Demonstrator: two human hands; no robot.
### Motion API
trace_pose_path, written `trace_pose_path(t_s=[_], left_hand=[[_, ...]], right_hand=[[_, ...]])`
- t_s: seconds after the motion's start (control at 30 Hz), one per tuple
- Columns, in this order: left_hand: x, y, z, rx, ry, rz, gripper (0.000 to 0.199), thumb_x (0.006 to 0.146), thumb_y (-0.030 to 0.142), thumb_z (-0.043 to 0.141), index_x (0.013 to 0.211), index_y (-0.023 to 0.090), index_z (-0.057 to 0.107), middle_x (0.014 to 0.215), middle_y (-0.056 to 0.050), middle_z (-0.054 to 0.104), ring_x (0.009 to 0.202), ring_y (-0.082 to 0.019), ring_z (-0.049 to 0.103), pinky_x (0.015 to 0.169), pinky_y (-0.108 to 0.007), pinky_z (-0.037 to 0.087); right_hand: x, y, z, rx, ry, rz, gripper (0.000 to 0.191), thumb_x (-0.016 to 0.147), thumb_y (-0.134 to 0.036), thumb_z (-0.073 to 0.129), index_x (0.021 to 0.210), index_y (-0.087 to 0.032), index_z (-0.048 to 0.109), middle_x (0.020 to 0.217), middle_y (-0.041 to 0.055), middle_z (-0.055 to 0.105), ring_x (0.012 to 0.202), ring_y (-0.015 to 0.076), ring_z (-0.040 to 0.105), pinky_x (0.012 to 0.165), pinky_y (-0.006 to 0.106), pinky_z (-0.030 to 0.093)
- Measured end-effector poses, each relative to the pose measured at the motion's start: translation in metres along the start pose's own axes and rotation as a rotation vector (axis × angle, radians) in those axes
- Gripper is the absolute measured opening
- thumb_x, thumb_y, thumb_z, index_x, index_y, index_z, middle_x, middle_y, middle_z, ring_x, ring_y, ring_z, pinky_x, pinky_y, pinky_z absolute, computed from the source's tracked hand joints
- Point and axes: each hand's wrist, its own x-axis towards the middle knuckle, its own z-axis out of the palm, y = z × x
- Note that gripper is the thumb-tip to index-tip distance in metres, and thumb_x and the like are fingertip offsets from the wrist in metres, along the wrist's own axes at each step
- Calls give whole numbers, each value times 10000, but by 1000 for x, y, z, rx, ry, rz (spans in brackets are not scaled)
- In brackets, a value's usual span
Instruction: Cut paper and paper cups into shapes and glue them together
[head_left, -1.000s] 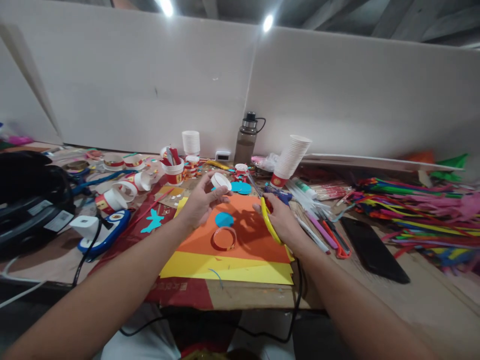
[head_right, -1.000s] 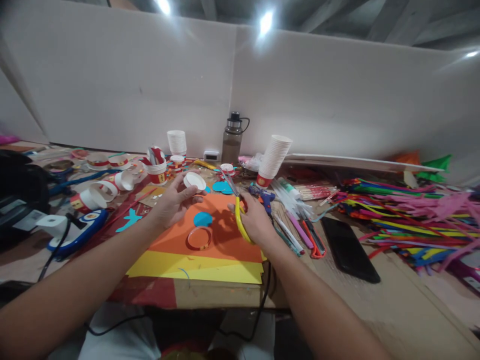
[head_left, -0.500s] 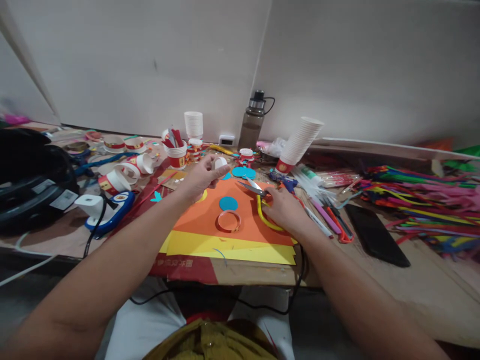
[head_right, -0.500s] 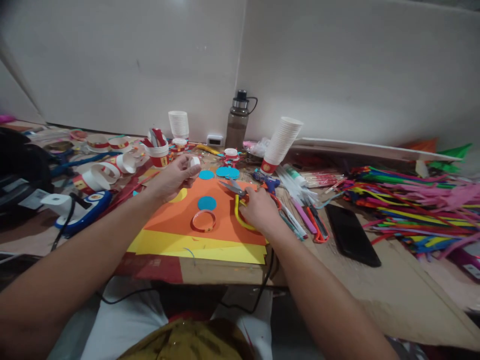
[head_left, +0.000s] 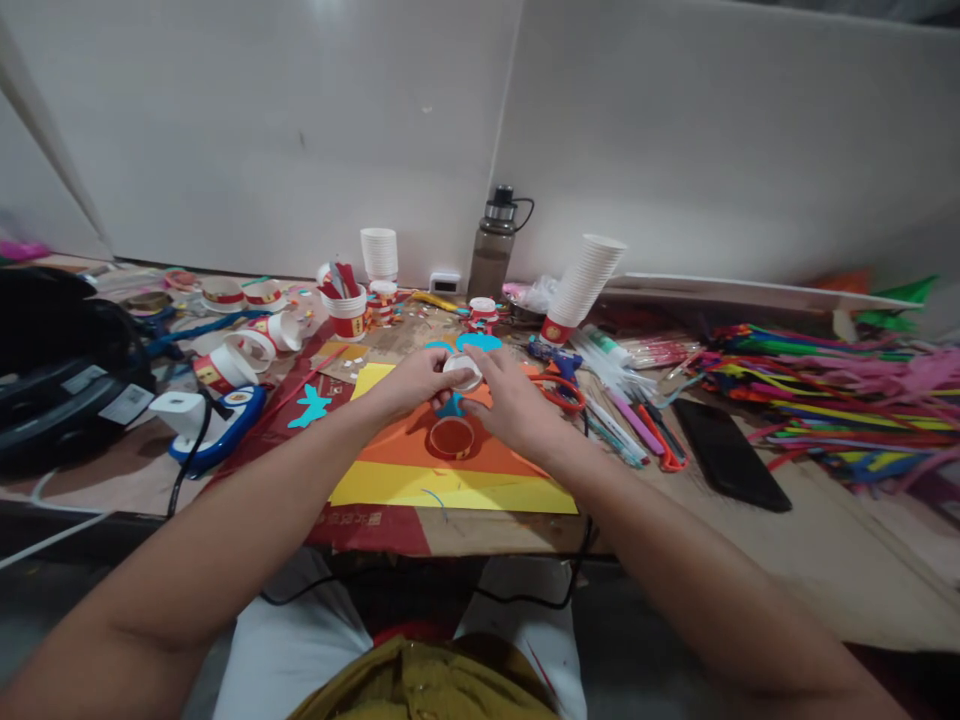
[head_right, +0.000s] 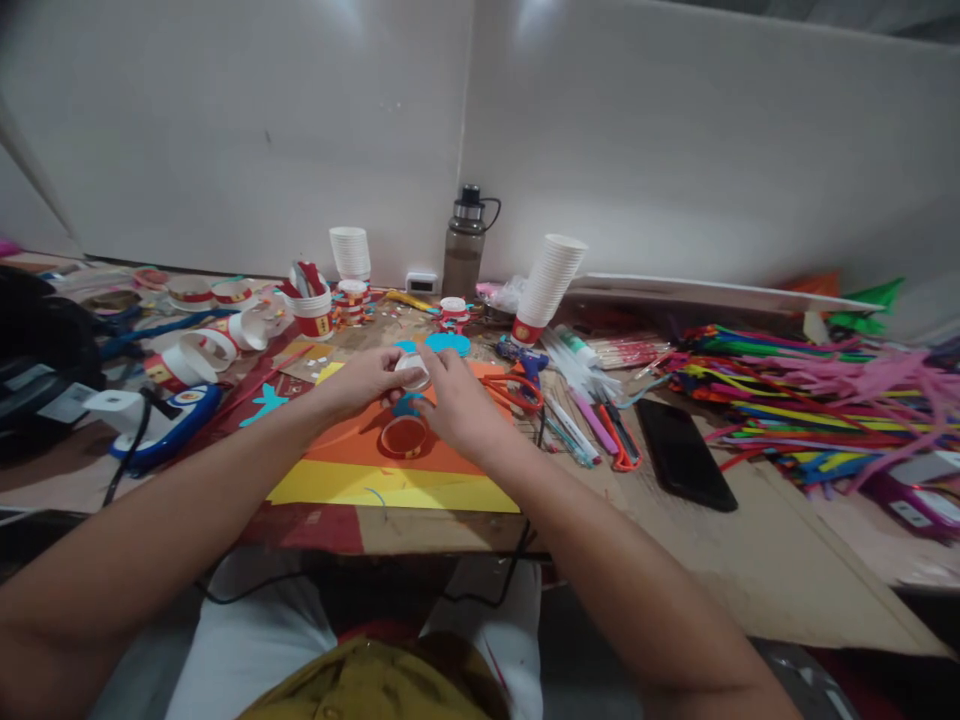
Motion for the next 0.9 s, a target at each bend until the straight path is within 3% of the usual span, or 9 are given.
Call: trace_pose_path(t_s=[0.1, 0.2, 0.3, 0.37, 0.43, 0.53, 0.7, 0.8, 0.9], left_hand=[[0, 0, 0, 12, -18, 9, 372, 788, 501, 703, 806, 163, 548, 552, 29, 540, 437, -66, 480, 396, -171, 359], [1, 5, -6, -7, -3, -5, 476, 855, 623, 543, 781, 154, 565, 546, 9, 527, 421, -74, 470, 388, -187, 341], [-1, 12, -19, 9, 21, -21, 540, 888, 650, 443, 862, 139, 615, 668, -26, 583, 460, -85, 503, 422, -218, 371], [-3, 17, -29, 238, -71, 15, 429, 869, 568, 546, 921, 156, 656, 756, -32, 630, 567, -103, 569, 499, -221, 410], [-7, 21, -34, 488, -294, 81, 319, 844, 469, 619, 999, 201, 698, 847, -27, 678, 707, -128, 617, 604, -225, 439], [-11, 22, -27, 661, -441, 107, 311, 835, 401, 630, 1079, 220, 693, 880, -20, 688, 725, -140, 616, 652, -237, 438], [-12, 13, 0, 934, -423, 272, 135, 817, 244, 635, 924, 180, 687, 981, -56, 665, 842, -172, 616, 736, -254, 434], [-12, 11, 4, 927, -393, 294, 82, 813, 172, 601, 849, 181, 674, 930, -49, 664, 812, -169, 605, 733, -261, 434], [-12, 13, -1, 823, -248, 318, 69, 783, 162, 607, 785, 197, 668, 800, -34, 663, 704, -166, 584, 643, -260, 411]], right_hand=[[7, 1, 5, 23, 14, 21, 543, 836, -186, 643, 1355, -184, 483, 1217, 130, 562, 1111, 258, 559, 987, 448, 442], [9, 7, 1, 148, 51, 64, 450, 801, -225, 701, 1227, -182, 565, 1159, 98, 619, 1059, 240, 584, 937, 411, 465], [6, 16, -7, 252, 75, 164, 404, 772, -280, 735, 1140, -182, 601, 1095, 74, 648, 986, 225, 602, 868, 381, 487], [4, 23, -13, 226, 82, 220, 409, 756, -292, 745, 1128, -184, 614, 1103, 79, 644, 1004, 232, 596, 877, 387, 479], [1, 29, -15, 152, 60, 235, 409, 751, -295, 749, 1127, -193, 625, 1138, 88, 635, 1069, 249, 572, 920, 405, 455], [-1, 34, -14, 32, 9, 218, 453, 748, -315, 759, 1166, -205, 621, 1220, 103, 612, 1159, 274, 523, 983, 436, 408], [-2, 32, -9, -77, -1, 198, 509, 764, -345, 758, 1229, -201, 607, 1276, 130, 582, 1210, 292, 485, 1026, 450, 359], [-2, 29, -10, -56, 8, 221, 499, 766, -340, 756, 1221, -191, 614, 1251, 132, 589, 1189, 291, 499, 1016, 441, 367], [-2, 28, -14, -7, 58, 234, 472, 773, -318, 744, 1206, -186, 613, 1210, 123, 601, 1156, 282, 514, 1005, 440, 377]])
